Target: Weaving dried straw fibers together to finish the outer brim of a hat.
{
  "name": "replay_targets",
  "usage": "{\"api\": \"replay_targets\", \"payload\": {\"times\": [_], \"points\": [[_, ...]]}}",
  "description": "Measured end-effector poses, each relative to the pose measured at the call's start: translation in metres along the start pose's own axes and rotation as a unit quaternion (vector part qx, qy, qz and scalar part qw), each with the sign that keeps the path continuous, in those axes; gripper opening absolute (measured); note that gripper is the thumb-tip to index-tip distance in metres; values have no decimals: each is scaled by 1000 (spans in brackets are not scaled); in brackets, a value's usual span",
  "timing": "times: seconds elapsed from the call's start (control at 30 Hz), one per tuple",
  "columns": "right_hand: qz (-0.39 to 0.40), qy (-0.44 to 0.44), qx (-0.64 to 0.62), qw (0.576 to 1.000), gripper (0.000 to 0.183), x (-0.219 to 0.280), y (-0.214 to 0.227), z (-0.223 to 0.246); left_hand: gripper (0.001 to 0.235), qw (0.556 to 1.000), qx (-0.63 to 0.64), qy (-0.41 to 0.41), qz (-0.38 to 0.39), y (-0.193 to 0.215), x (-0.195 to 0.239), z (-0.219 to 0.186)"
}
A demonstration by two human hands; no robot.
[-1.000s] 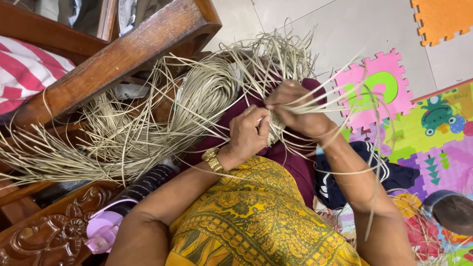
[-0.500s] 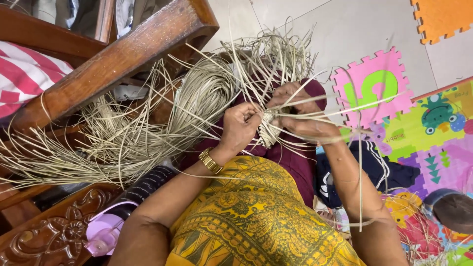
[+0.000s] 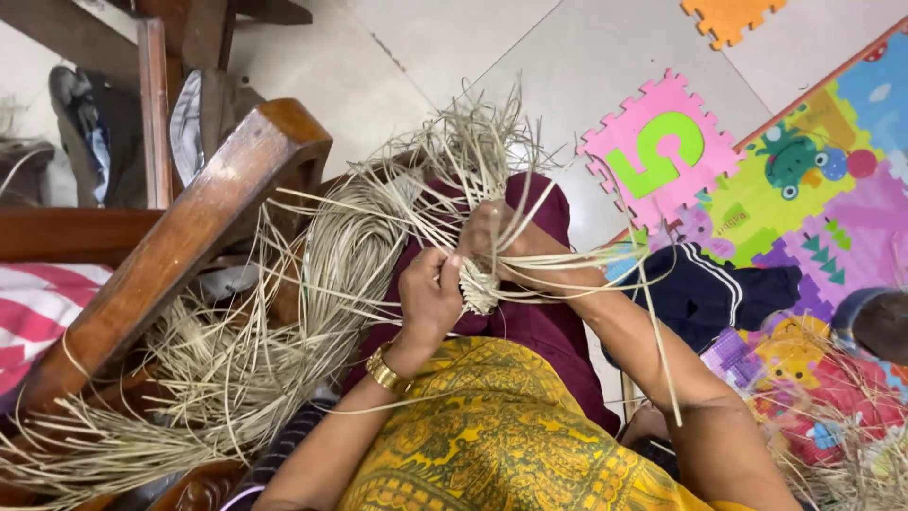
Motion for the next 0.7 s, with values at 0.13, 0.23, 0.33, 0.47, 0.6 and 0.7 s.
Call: {"api": "replay_targets", "payload": {"times": [0.13,0.23,0.33,0.47,0.6,0.7], "points": [[-16,48,-41,998,11,-22,8,20,14,975,-156,-152,-36,-2,2,-18],[12,-58,-106,993,11,-22,-4,4,11,995,-25,-88,-40,1,2,-38],[-16,-75,-34,996,15,0,-17,-30,10,996,65,-39,-41,5,4,-28],[63,-65,-281,955,23,-15,12,4,13,994,106,9,-30,6,0,-10],[54,-64,-51,995,13,17,-4,-8,15,996,85,25,-7,-5,0,-7],[-40,-92,-145,984,26,7,8,-17,12,997,26,-72,-11,-14,-4,-9]]}}
Point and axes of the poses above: each hand's wrist, its own x-axis away from the middle knuckle, its own y-axis out of the back of the hand, z = x × y, the point moved 6 cm from there along -x, towards the middle knuckle, and after that the axes turned 7 degrees about x, right-handed, at the moved point
